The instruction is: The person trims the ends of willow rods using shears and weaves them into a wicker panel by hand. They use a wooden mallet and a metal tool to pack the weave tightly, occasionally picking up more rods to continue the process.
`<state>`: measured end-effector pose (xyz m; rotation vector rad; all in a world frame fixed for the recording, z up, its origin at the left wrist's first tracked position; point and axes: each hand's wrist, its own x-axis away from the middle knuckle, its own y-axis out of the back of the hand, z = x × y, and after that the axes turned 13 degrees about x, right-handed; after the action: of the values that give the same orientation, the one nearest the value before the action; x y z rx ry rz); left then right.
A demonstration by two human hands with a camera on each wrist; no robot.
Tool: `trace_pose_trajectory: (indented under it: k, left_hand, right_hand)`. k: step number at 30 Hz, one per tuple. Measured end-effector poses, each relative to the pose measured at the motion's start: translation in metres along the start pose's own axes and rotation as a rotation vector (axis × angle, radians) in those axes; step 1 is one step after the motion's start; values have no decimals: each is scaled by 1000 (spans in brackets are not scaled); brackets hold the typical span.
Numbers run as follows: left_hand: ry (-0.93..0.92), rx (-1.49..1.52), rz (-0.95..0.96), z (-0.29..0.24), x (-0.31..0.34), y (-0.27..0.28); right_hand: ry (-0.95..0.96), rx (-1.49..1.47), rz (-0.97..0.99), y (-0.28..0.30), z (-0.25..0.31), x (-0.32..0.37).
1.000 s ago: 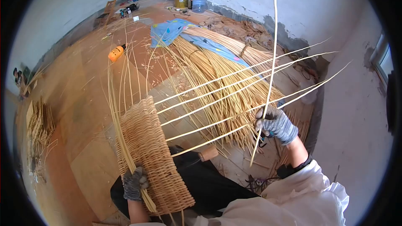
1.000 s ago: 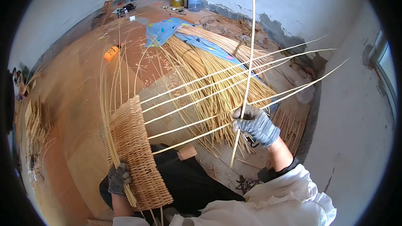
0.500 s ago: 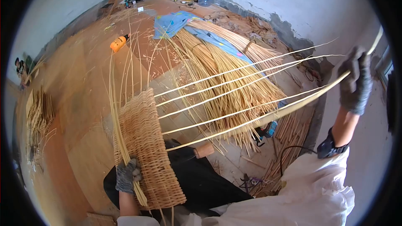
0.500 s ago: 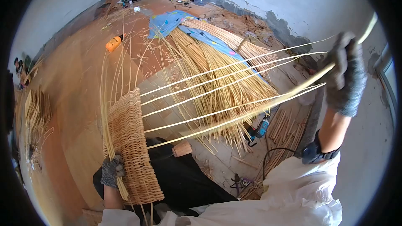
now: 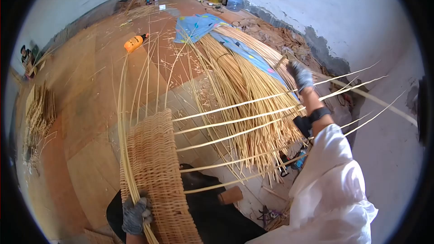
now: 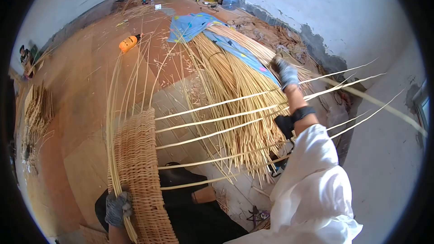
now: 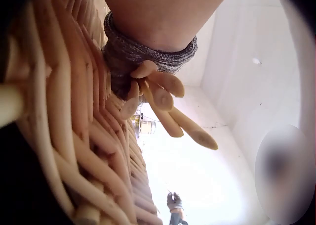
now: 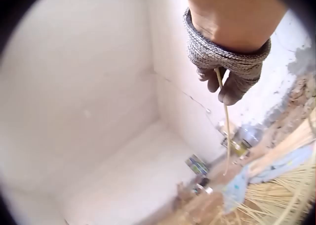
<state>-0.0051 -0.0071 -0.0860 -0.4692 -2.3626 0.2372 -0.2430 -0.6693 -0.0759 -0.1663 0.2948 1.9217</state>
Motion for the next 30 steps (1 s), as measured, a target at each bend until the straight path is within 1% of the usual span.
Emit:
trace_pose_trajectory:
  k: [1,2,3,4,6,7,8,11,12,15,16,17,19,20,21,23,24,27,28,30]
  left_hand:
    - [0,-14,-23,-2,5,-5]
    - [-3,-28,-45,-2,8,-8]
    - [-8,-41,-67,-2,5,-8]
    - [-13,-75,-55,3,0,4]
    - [11,-99,-103,1,3,0]
    - [23,-113,-126,1,4,0]
    - [16,-67,57,18,-5,44]
    - [34,-201,-16,7,1,26]
    - [30,-182,-11,7,2,23]
    - [46,-107,11,-1,4,19]
    - [65,-60,17,-3,5,17]
    - [84,-9,22,-4,7,15]
    - [43,-124,1,-3,9,8]
    - [25,-183,-11,-3,10,5]
    - [7,-242,-23,-3,10,3]
    - [2,-238,-14,-4,9,4]
    - [0,-233,-10,-3,8,5]
    - [-52,-260,3,-2,7,3]
    - [-33,-205,12,-1,7,4]
    - [6,-98,35,0,5,7]
  right_hand:
    - [76,375,-34,0,-31,3]
    - [56,500,-36,-20,-27,36]
    - [-7,423,-104,-24,-65,40]
    - [-63,446,-109,-32,-78,57]
    - [-218,161,-33,-27,-159,71]
    - [-346,390,-36,-30,-174,82]
    - [-283,320,-65,-37,-181,97]
    - [-138,194,-187,-57,-163,114]
    - [-99,166,-235,-59,-159,117]
    - [-228,364,-18,-48,-160,118]
    - [-124,450,-43,-48,-160,119]
    - [-87,348,-97,-47,-158,117]
    - [-13,142,-197,-54,-141,116]
    - [-2,124,-161,-51,-147,114]
    - [-71,216,-119,-48,-149,113]
    - [-211,401,-33,-43,-154,111]
    - [-128,384,-53,-44,-150,111]
    - [86,182,-200,-50,-140,111]
    - [-22,203,-157,-49,-132,113]
    - [-93,396,-77,-47,-129,111]
